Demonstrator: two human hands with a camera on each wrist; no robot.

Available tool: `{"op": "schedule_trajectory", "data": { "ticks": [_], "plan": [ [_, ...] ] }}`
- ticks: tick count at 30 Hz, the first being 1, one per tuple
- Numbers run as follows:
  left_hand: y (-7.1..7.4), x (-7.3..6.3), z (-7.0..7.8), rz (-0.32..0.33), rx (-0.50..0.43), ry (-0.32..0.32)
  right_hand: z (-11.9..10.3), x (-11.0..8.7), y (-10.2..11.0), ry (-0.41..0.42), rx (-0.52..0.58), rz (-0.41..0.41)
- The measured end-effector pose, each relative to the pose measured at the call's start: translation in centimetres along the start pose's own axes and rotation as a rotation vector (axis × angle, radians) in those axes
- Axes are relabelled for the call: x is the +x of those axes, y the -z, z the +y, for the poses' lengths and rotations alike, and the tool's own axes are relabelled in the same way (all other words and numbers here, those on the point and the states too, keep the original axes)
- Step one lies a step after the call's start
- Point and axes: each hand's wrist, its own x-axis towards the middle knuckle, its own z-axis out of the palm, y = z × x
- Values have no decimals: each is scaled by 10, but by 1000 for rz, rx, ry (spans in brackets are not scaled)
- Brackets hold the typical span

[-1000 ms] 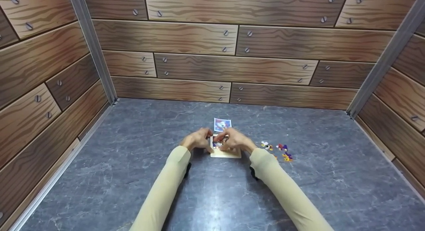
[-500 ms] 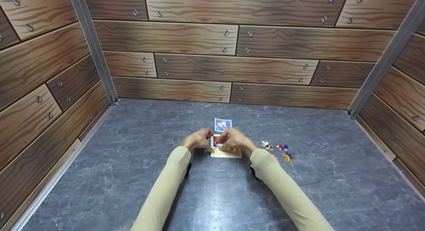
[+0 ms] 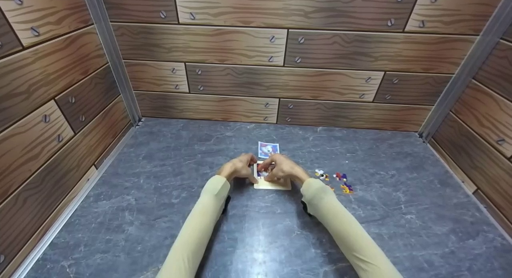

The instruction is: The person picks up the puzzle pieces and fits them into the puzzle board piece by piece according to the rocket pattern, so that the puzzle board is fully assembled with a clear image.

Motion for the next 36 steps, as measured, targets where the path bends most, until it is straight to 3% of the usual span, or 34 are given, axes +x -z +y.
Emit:
{"op": "schedule_trajectory", "data": {
  "ticks": [15,29,36],
  "plan": [
    [0,0,1,-13,-6,40,-1,1,-4,-19,-17,39],
    [0,0,1,-8,-8,27,-2,1,-3,-28,-41,27],
    [-1,1,0,-10,6,16,1,0,-1,24,-17,21]
  ]
}}
